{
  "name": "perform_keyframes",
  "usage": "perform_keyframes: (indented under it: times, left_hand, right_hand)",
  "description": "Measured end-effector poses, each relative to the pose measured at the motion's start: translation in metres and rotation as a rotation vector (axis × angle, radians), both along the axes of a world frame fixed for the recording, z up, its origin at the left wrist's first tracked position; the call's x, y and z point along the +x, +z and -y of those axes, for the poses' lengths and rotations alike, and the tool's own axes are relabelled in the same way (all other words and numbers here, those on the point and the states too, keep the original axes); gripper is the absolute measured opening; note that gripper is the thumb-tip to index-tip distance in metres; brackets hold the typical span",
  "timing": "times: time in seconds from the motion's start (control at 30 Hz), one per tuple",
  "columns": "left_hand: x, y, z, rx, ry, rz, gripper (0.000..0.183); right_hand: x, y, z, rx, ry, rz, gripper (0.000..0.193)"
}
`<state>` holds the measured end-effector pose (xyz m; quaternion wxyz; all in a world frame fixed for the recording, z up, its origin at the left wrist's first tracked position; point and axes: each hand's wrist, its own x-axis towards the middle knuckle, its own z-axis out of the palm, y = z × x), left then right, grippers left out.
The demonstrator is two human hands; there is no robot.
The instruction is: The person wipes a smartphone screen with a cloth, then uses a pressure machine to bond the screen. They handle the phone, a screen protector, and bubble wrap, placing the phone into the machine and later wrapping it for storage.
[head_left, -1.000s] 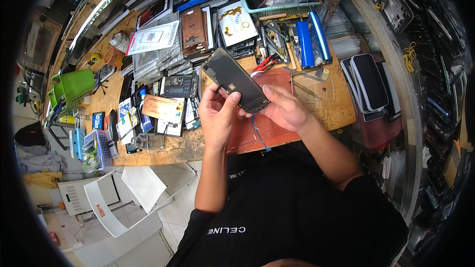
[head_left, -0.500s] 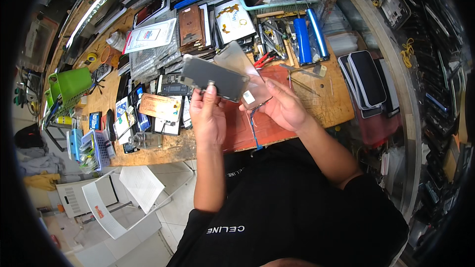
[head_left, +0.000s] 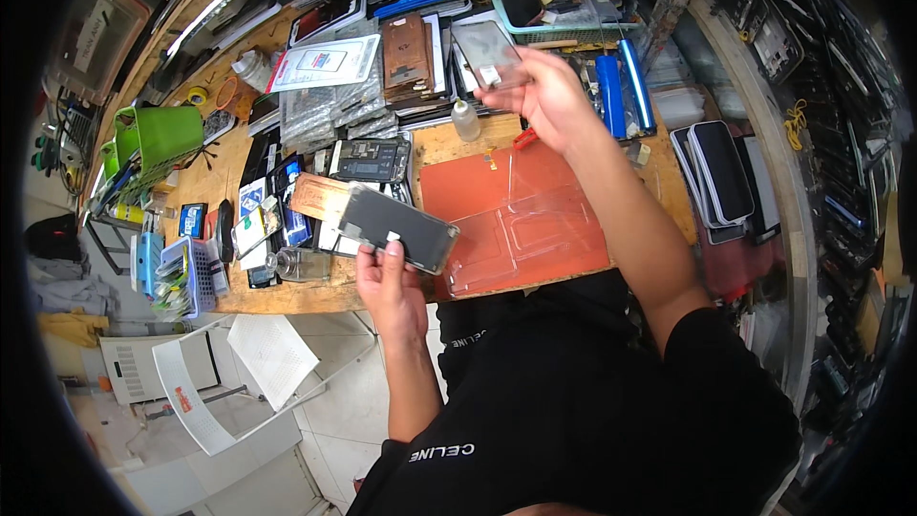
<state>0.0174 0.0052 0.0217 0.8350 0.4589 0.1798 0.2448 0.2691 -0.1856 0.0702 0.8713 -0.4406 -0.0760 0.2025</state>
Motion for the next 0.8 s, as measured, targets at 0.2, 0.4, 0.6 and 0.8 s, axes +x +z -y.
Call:
perform_keyframes:
  times: [0.2,0.4,0.6,0.8]
  left_hand:
    - [-0.011,0.002,0.004,-0.026,-0.002,-0.003,0.027]
    - [-0.014,0.006,0.005,-0.014,-0.022,-0.029,0.026]
    - [-0.018,0.001,0.007,-0.034,-0.043,-0.045,0.027]
    - [-0.008,0.006,0.008,-0.035,-0.122,-0.092,0.030]
  right_hand:
    - [0.069,0.019,-0.051,-0.286,-0.014,-0.034,0.030]
    - [0.091,0.002,-0.081,-0.332,0.018,-0.003,0.039]
    - [0.093,-0.015,-0.088,-0.297,0.016,0.063,0.050]
    - [0.082,-0.012,-0.080,-0.237,0.024,0.143,0.047]
